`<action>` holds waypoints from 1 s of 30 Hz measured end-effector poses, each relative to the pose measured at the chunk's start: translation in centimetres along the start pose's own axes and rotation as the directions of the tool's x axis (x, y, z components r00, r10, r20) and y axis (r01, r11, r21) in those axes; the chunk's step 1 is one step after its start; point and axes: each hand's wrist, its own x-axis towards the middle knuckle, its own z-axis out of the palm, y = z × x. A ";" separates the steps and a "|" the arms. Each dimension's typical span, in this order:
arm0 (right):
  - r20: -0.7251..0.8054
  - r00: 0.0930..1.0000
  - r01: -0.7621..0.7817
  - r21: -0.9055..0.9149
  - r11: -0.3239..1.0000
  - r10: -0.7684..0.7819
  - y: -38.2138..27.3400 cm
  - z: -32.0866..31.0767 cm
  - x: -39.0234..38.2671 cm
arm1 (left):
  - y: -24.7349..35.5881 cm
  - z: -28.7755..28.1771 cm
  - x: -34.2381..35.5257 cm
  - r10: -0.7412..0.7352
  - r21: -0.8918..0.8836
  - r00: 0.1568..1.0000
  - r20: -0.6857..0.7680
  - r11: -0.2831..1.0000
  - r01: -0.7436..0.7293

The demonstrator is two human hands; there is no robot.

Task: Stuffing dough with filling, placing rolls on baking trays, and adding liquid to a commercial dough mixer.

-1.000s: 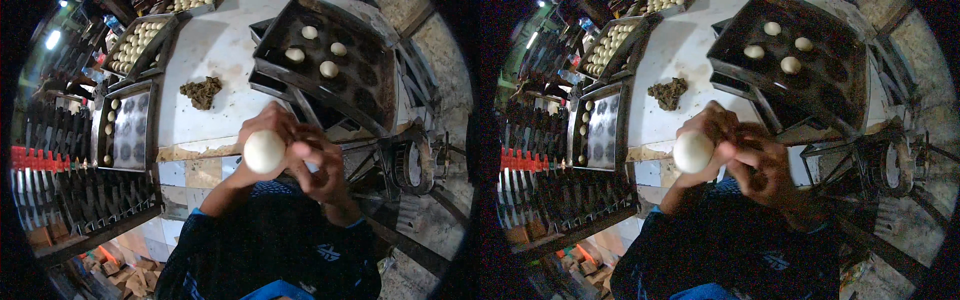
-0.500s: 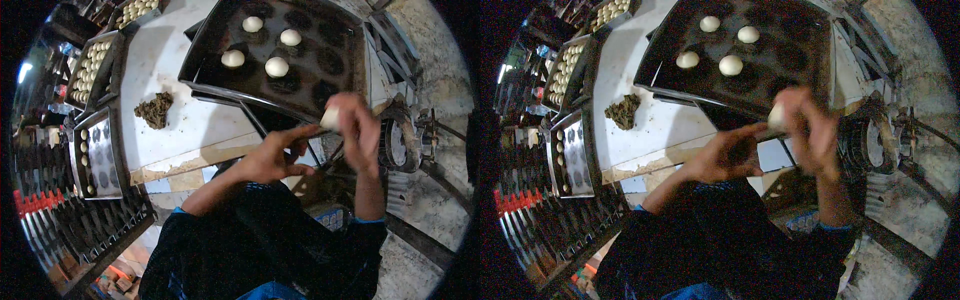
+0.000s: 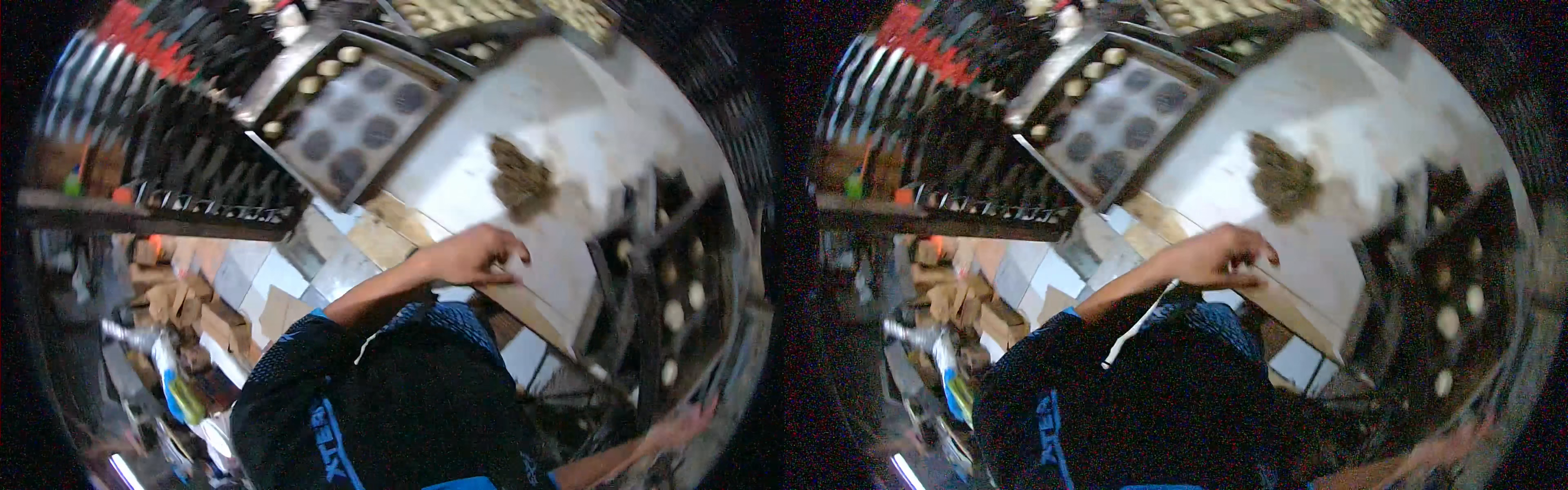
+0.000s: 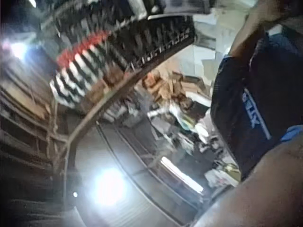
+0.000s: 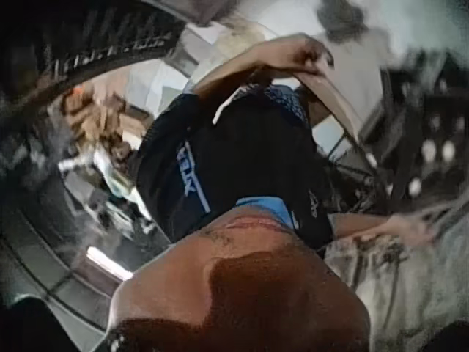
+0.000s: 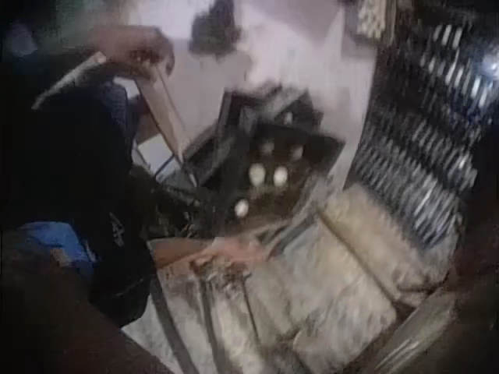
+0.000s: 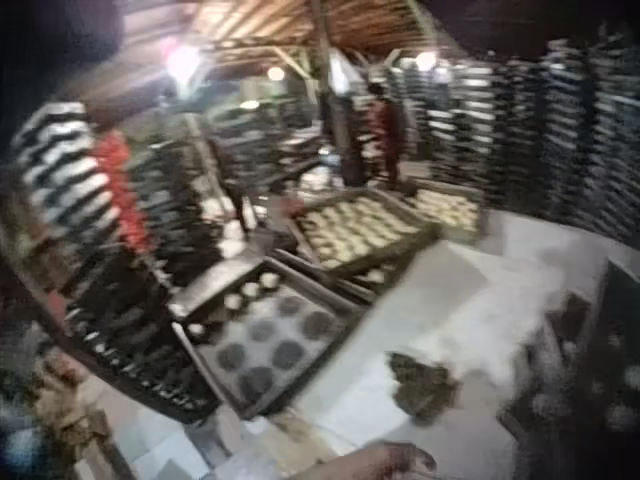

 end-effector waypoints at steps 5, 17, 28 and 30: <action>-0.221 0.908 0.354 -0.050 0.934 -0.356 -10.6 4.0 -1.1 | -12.6 -19.6 -12.4 0.072 0.482 0.599 -0.798 0.673 0.561; 0.158 0.958 0.255 -0.075 0.964 -0.241 -17.2 6.6 -0.9 | -22.8 -33.7 -24.1 -0.142 0.154 0.131 -0.981 -0.172 0.973; 0.597 0.766 -0.360 0.705 0.612 -0.237 -22.9 20.9 -7.5 | -1.4 -8.0 -1.8 -0.070 0.141 0.677 -0.733 0.957 0.252; 0.745 0.621 -0.483 0.608 0.630 -0.243 -22.3 21.2 -7.9 | 1.8 -1.3 1.5 -0.141 0.235 0.892 -0.429 0.937 0.260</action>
